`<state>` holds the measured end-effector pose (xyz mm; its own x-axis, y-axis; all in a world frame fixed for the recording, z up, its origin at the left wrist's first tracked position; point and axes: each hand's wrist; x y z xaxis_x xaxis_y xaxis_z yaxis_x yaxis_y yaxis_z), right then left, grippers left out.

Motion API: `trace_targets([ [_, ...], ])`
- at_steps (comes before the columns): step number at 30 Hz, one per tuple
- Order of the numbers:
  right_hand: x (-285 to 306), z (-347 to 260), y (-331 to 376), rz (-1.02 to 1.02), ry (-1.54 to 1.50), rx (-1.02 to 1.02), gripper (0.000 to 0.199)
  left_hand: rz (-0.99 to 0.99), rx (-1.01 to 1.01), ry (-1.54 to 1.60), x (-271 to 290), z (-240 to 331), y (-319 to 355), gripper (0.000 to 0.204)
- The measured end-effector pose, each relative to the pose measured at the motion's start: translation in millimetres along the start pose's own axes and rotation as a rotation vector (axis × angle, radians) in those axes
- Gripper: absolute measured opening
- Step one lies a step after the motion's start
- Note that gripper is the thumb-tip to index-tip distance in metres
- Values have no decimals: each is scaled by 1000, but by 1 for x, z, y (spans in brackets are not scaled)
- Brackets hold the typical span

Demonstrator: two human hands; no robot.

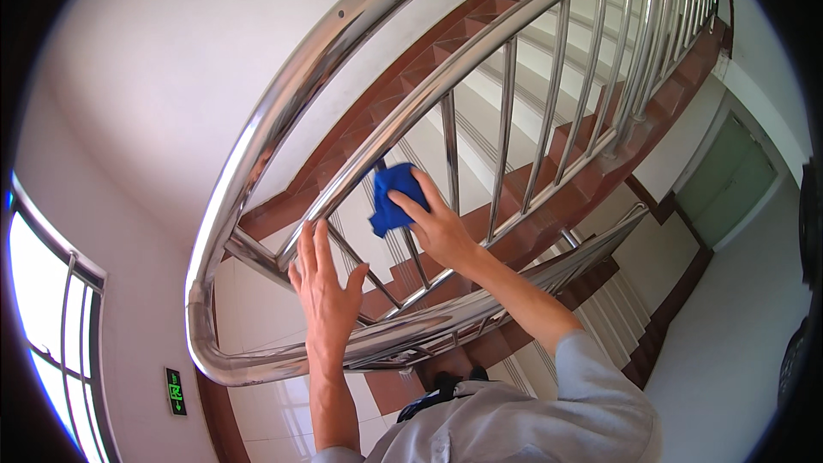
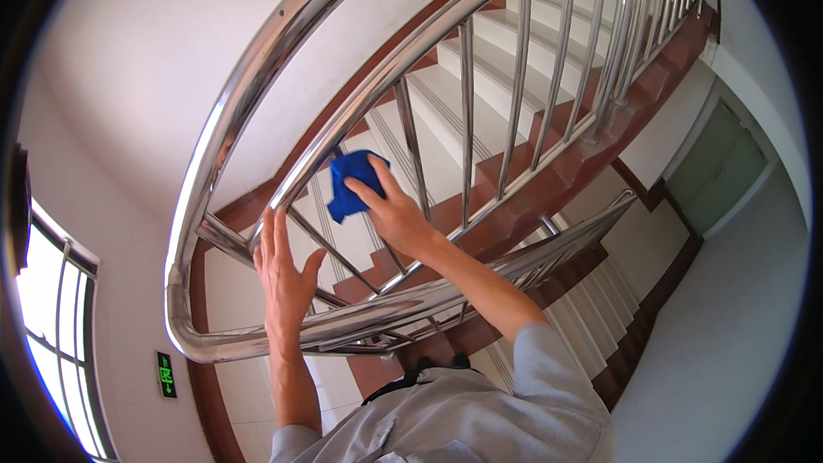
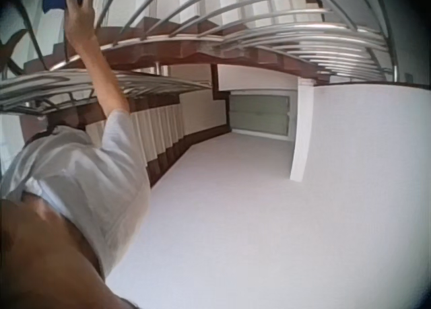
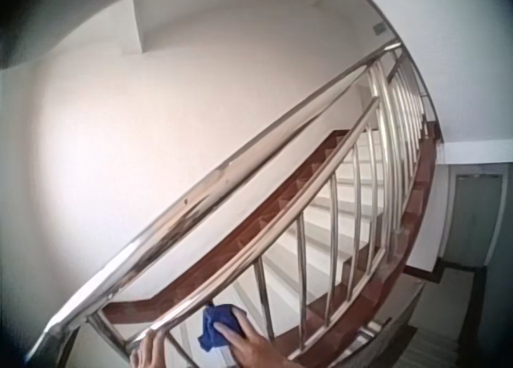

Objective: The person wipes the metal handrails of a spiral staircase with a blue cloth, moving continuously upward while cleaning the curved rail and vertical bars.

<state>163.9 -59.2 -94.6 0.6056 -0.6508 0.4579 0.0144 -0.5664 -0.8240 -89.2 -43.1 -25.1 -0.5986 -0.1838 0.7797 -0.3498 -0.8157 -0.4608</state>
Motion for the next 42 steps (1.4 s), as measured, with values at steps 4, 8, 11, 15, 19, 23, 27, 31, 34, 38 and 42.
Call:
trace_targets([
  [4, -27, 1, -34, 27, 59, 31, 62, -54, 99, -82, 6, -21, 27, 96],
  [8, -35, 6, -11, 3, 126, 24, 58, -51, 135, -60, -2, -34, 39, 95],
  [11, -39, 6, 18, -148, 91, -73, 58, 69, 42, 34, -13, -43, 36, 96],
  [15, -34, -1, 45, -230, 23, -137, 60, 2, 180, -26, -25, -48, 34, 98],
  [19, -36, -22, 49, -235, -24, -15, 65, 10, 175, -80, -28, -48, 33, 98],
  [23, -62, -39, 21, -191, -81, 73, 60, 7, 209, -94, -28, -46, 35, 95],
  [27, -95, -44, -18, -202, -77, 147, 61, 59, 209, -55, -28, -49, 36, 90],
  [31, -111, -43, -20, -175, -35, 140, 58, 121, 205, -37, -27, -52, 37, 82],
  [34, -116, -39, -2, -258, -26, 89, 48, 108, 215, -37, -29, -54, 37, 77],
  [38, -124, -32, 26, -342, -50, 33, 50, 102, 210, -47, -33, -55, 36, 76],
  [42, -125, -19, 42, -386, -105, 37, 50, 86, 209, -65, -34, -55, 38, 77],
])
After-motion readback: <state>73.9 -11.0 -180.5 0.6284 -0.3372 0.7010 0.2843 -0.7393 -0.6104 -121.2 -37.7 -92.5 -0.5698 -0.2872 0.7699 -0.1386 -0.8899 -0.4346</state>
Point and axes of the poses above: each hand's wrist, its own y-axis away from the middle knuckle, its own x-axis out of the back of the hand, z = x × y, and after that the axes turned 5 degrees about x, right-handed
